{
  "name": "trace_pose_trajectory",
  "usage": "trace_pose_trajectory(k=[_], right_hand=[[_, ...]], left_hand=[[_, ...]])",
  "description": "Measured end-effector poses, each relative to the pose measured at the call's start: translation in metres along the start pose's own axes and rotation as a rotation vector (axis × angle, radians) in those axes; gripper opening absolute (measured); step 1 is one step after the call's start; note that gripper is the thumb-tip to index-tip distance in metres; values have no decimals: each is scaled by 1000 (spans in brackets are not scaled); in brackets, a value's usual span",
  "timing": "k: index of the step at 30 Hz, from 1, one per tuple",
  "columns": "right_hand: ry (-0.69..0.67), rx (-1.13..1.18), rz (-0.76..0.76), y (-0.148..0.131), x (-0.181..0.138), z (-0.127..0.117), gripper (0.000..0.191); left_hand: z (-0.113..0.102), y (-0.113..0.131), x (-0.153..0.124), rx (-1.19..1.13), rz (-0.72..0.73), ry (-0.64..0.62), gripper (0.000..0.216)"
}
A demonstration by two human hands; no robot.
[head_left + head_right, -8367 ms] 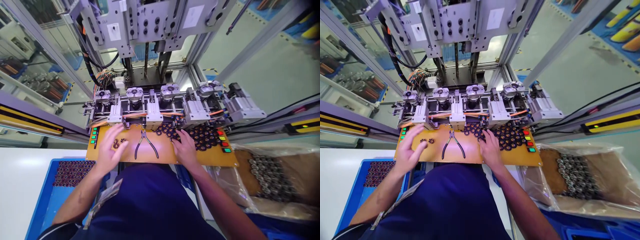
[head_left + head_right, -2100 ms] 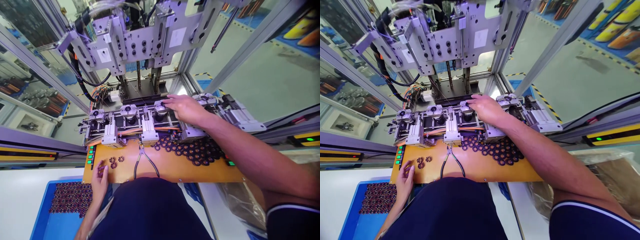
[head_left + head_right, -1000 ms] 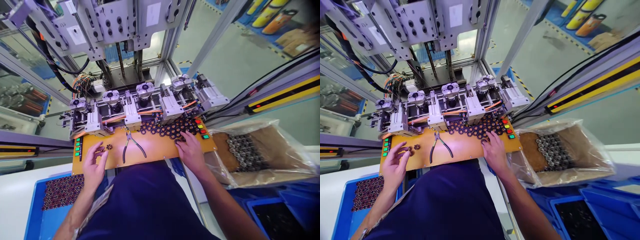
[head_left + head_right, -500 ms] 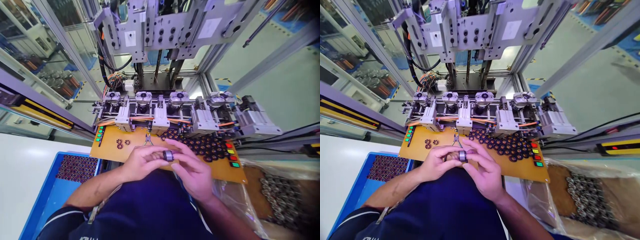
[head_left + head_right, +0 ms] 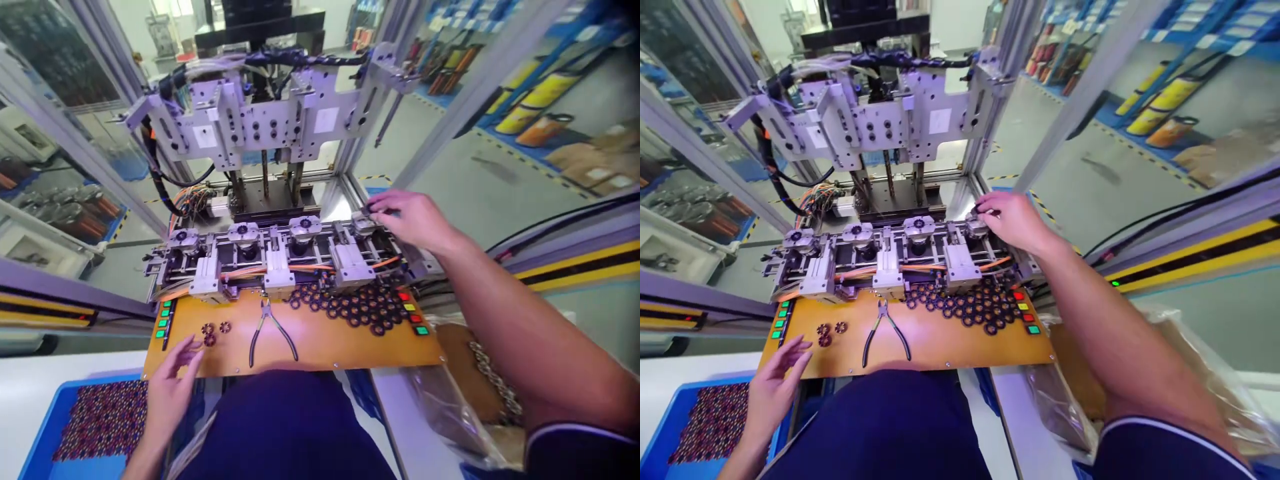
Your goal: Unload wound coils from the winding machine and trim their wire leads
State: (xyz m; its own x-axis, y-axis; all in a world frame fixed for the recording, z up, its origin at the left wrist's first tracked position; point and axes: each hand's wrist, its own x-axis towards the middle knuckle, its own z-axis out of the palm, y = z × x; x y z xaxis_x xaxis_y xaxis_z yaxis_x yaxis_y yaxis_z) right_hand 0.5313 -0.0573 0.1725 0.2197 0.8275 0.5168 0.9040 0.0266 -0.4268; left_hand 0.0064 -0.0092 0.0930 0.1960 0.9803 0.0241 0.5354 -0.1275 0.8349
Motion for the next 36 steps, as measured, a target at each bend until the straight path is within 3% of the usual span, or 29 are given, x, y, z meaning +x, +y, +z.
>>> trace_pose_trajectory(k=[4, 10, 23, 29, 36], right_hand=[[-98, -90, -26, 38, 16, 2, 15], [-200, -155, -72, 58, 11, 0, 16], [-387, -293, -125, 63, 12, -1, 15], [-341, -340, -120, 60, 3, -6, 16], [-248, -381, -108, 52, -23, 6, 43]], left_hand=[[-9, -26, 0, 22, -91, 25, 58], [-14, -27, 5, 62, -151, 38, 60], [-10, -18, 17, 223, -144, -18, 66], [-15, -21, 13, 237, -161, -20, 69], [-18, -29, 13, 254, -196, -1, 71]])
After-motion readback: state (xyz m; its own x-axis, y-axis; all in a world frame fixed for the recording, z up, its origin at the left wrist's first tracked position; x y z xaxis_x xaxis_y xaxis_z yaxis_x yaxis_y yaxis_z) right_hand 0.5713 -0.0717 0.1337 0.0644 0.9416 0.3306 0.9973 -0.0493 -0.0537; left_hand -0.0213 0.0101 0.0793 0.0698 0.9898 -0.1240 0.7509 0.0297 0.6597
